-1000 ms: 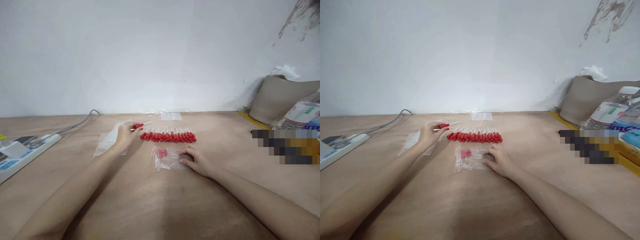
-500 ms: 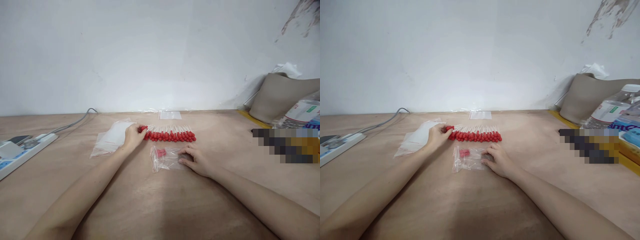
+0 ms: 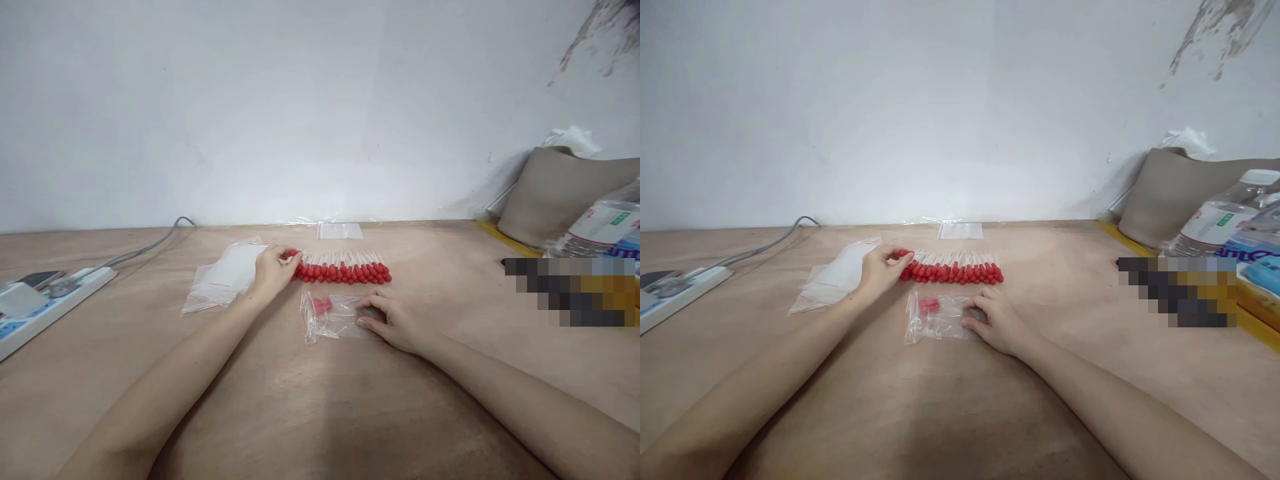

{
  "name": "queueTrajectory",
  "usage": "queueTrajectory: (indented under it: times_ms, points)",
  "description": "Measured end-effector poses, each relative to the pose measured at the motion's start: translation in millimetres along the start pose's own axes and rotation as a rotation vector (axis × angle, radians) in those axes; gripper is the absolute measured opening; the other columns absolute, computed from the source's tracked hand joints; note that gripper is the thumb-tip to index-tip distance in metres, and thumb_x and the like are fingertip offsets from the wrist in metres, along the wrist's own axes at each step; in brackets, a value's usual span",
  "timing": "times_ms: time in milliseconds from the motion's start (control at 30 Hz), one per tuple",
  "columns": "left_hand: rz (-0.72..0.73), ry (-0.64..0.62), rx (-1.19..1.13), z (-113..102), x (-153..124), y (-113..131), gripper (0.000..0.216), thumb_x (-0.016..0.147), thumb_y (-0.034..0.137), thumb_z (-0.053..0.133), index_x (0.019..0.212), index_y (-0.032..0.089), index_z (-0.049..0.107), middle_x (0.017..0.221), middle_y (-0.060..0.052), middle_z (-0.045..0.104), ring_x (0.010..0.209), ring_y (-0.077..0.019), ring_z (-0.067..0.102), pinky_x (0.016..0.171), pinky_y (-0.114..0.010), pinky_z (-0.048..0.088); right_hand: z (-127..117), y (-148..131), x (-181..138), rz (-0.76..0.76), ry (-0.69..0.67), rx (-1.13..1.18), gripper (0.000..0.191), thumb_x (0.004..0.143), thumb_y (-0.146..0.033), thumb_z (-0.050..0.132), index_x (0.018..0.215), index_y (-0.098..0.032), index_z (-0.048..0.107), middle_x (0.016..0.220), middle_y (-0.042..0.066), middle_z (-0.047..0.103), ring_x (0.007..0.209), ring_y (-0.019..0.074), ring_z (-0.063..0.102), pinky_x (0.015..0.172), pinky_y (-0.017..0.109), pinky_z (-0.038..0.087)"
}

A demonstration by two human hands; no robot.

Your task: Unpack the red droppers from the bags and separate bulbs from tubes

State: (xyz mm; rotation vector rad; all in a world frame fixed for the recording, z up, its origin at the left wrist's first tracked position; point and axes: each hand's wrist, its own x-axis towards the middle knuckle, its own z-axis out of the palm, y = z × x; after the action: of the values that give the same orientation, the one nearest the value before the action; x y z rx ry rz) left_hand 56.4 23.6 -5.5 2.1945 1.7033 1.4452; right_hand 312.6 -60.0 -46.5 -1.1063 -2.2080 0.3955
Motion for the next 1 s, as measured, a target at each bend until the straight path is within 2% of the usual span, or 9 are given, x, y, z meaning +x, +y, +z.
queueTrajectory:
  times_ms: [100,167,300,433,567,700,767,900,1000]
  points:
    - [-0.096,0.107,-0.120,-2,5,-7,0.027,0.071,0.040,0.058,0.078,0.016,0.067,0.077,-0.003,0.067,0.069,-0.0142,0.059,0.067,-0.025,0.046,0,-1,0,0.002,0.001,-0.001,0.017,0.077,-0.030,0.057,0.090,-0.020,0.061,0.087,0.006,0.054,0.084,0.0181,0.051,0.076,0.034,0.042]
    - [-0.169,0.128,-0.204,-3,8,-11,0.032,0.070,0.043,0.058,0.083,0.016,0.068,0.079,-0.004,0.067,0.069,-0.0139,0.059,0.066,-0.024,0.046,0,0,0,0.005,0.000,-0.001,0.017,0.077,-0.030,0.057,0.090,-0.020,0.061,0.086,0.006,0.054,0.084,0.0181,0.051,0.076,0.034,0.042]
    - [-0.211,0.075,-0.267,-1,5,-9,0.032,0.069,0.043,0.059,0.084,0.016,0.068,0.080,-0.003,0.068,0.071,-0.0145,0.060,0.068,-0.024,0.047,1,1,0,0.001,0.000,0.007,0.016,0.077,-0.029,0.057,0.090,-0.020,0.061,0.087,0.005,0.054,0.084,0.0177,0.051,0.075,0.033,0.042]
    - [-0.200,0.023,-0.170,5,-3,0,0.024,0.068,0.036,0.060,0.079,0.017,0.068,0.075,-0.002,0.067,0.067,-0.0144,0.060,0.066,-0.024,0.046,1,1,0,0.003,0.003,0.000,0.017,0.077,-0.030,0.057,0.090,-0.020,0.061,0.086,0.005,0.054,0.084,0.0178,0.050,0.076,0.033,0.041]
    - [-0.116,-0.046,-0.086,11,-11,4,0.023,0.068,0.036,0.060,0.080,0.017,0.067,0.080,-0.003,0.066,0.070,-0.0150,0.059,0.064,-0.025,0.047,1,1,0,-0.001,0.004,0.005,0.018,0.077,-0.030,0.057,0.091,-0.020,0.060,0.086,0.005,0.054,0.083,0.0176,0.051,0.076,0.033,0.042]
    - [0.004,-0.133,-0.006,10,-13,1,0.033,0.069,0.043,0.059,0.091,0.019,0.065,0.093,-0.005,0.063,0.087,-0.0188,0.057,0.079,-0.031,0.046,2,2,0,0.000,0.002,-0.002,0.018,0.077,-0.030,0.057,0.091,-0.020,0.060,0.086,0.005,0.053,0.083,0.0177,0.050,0.076,0.034,0.041]
    - [0.061,-0.215,-0.015,6,-12,-3,0.034,0.073,0.043,0.056,0.095,0.019,0.064,0.099,-0.006,0.061,0.096,-0.0200,0.055,0.087,-0.033,0.042,3,2,0,0.005,0.001,-0.006,0.018,0.077,-0.030,0.057,0.091,-0.020,0.060,0.086,0.005,0.053,0.083,0.0177,0.050,0.076,0.033,0.041]
    - [0.188,-0.402,-0.034,-4,-7,-15,0.038,0.069,0.033,0.059,0.105,0.019,0.060,0.112,-0.007,0.055,0.105,-0.0215,0.050,0.095,-0.035,0.037,3,2,0,0.006,-0.003,-0.005,0.018,0.078,-0.030,0.057,0.092,-0.019,0.060,0.088,0.006,0.053,0.085,0.0178,0.049,0.077,0.033,0.041]
    - [0.260,-0.436,-0.027,-9,-5,-22,0.038,0.071,0.027,0.056,0.107,0.018,0.058,0.111,-0.007,0.056,0.104,-0.0211,0.051,0.095,-0.035,0.038,2,1,0,0.009,-0.002,-0.016,0.017,0.077,-0.030,0.057,0.090,-0.019,0.060,0.086,0.005,0.053,0.083,0.0176,0.050,0.076,0.033,0.041]
